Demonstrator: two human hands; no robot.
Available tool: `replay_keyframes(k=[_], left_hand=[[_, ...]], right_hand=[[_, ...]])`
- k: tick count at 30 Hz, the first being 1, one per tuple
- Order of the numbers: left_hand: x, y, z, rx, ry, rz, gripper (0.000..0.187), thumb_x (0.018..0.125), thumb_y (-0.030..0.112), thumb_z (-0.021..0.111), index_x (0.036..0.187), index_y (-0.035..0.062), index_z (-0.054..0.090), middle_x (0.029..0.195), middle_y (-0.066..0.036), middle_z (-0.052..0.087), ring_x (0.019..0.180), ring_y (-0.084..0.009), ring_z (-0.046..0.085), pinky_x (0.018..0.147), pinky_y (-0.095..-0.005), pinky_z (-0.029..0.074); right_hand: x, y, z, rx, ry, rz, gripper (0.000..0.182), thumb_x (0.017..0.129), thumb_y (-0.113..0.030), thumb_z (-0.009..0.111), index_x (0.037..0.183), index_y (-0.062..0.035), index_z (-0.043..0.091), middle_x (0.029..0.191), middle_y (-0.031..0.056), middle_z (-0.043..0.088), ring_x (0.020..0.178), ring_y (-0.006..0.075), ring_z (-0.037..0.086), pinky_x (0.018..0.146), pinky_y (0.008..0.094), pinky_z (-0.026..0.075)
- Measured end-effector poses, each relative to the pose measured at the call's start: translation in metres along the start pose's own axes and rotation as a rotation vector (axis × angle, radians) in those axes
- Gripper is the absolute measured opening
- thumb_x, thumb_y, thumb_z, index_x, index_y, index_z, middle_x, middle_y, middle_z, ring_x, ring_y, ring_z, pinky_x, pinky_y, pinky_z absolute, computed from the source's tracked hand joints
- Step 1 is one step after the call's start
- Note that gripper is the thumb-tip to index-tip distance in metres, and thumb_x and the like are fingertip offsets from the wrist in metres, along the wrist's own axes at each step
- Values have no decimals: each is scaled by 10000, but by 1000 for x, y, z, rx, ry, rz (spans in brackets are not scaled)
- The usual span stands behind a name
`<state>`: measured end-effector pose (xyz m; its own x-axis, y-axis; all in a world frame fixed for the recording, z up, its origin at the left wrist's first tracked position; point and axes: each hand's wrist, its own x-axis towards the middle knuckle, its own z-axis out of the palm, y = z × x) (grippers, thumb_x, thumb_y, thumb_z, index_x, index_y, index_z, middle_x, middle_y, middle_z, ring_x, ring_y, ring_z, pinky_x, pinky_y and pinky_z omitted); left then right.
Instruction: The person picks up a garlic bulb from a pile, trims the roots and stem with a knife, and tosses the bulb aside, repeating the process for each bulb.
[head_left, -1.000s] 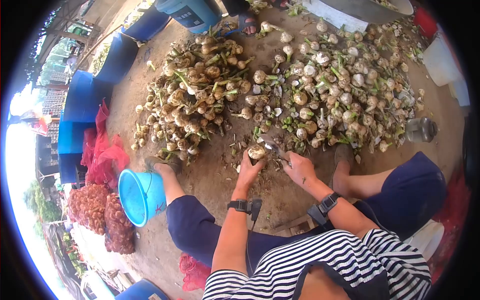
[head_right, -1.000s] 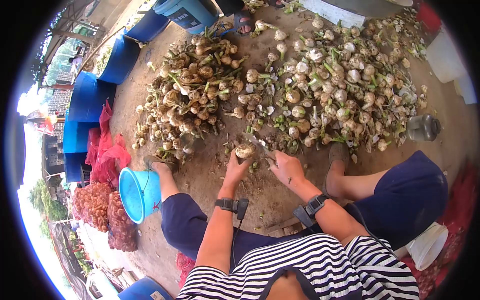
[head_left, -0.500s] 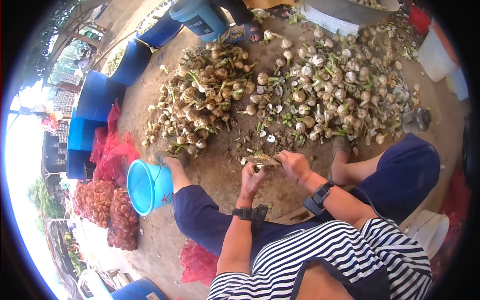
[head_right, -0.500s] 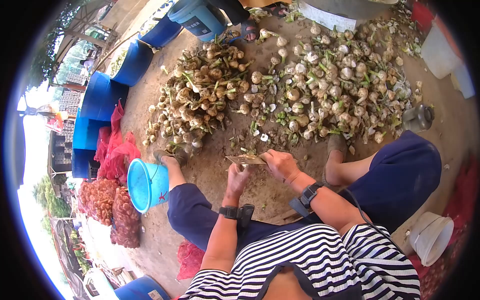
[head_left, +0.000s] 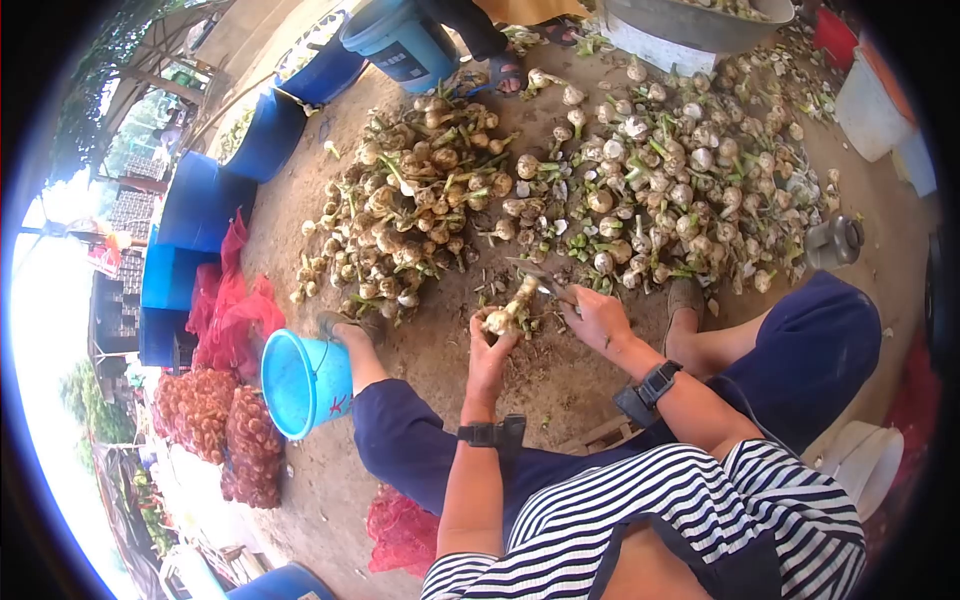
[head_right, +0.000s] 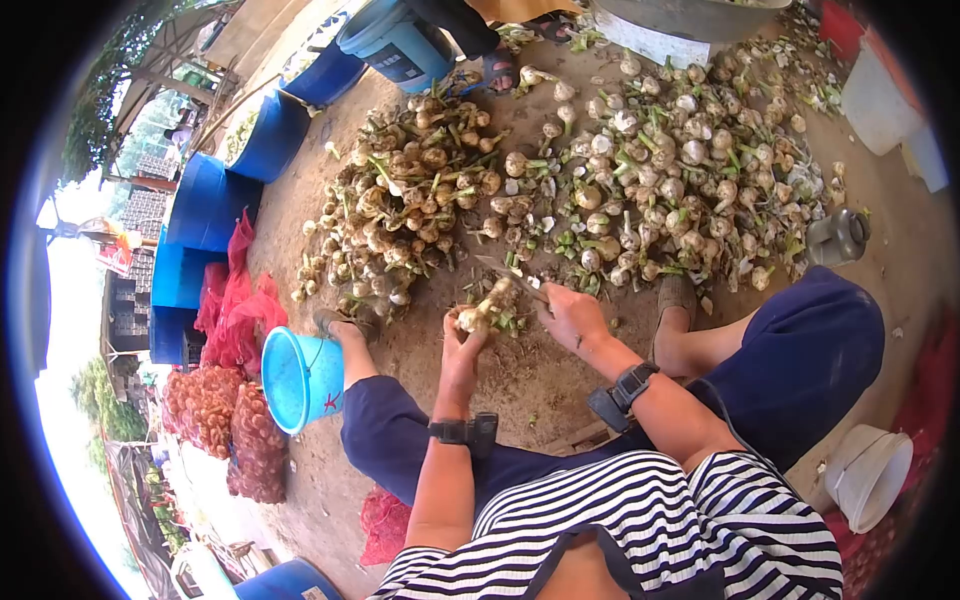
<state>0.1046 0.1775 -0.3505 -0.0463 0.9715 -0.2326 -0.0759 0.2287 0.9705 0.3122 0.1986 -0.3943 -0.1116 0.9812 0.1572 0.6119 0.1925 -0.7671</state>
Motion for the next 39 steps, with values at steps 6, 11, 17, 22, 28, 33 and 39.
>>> replay_keyframes(k=[6,11,17,22,28,33,39], left_hand=[[12,-42,18,-454,87,-166,298,928,127,567,1199,93,450,884,-37,581,697,-135,569,642,-275,492],[35,0,50,-445,-79,-127,325,919,174,615,1190,82,461,988,-62,584,727,-127,575,638,-260,499],[114,-3,129,296,-558,104,832,818,240,713,1480,-6,273,1379,-243,478,1296,-344,462,1104,-393,349],[237,-121,40,966,39,282,746,808,296,749,1365,-83,428,1348,-302,479,1209,-433,491,1022,-474,410],[304,-157,-19,1446,-45,63,709,779,346,764,1318,-4,465,1329,-192,519,1267,-368,442,1073,-476,353],[270,-147,-7,1453,-330,268,561,819,443,648,1186,29,556,1062,-211,645,1061,-367,591,1076,-510,341],[150,-96,12,453,-251,-46,508,839,303,638,1213,-15,509,1044,-153,661,953,-253,634,856,-362,485]], right_hand=[[20,-35,-34,26,87,-117,166,844,-136,636,948,-11,600,800,163,641,668,354,636,584,423,502],[-32,89,32,-137,-369,497,298,842,-235,590,1003,15,596,915,232,643,864,427,624,764,517,486],[-36,109,61,35,-310,549,365,853,-285,593,1001,48,590,903,267,633,841,429,616,750,497,481],[-20,102,55,208,-286,686,370,897,-308,581,980,53,580,861,241,623,781,383,613,692,470,467],[-14,104,48,282,-310,815,352,898,-296,578,971,48,578,858,239,623,771,375,615,683,466,466],[-9,99,46,256,-190,788,324,884,-283,588,978,26,593,860,242,643,802,396,628,706,472,474],[3,71,35,178,-74,484,247,861,-237,633,961,-13,600,839,195,651,731,386,640,643,447,500]])
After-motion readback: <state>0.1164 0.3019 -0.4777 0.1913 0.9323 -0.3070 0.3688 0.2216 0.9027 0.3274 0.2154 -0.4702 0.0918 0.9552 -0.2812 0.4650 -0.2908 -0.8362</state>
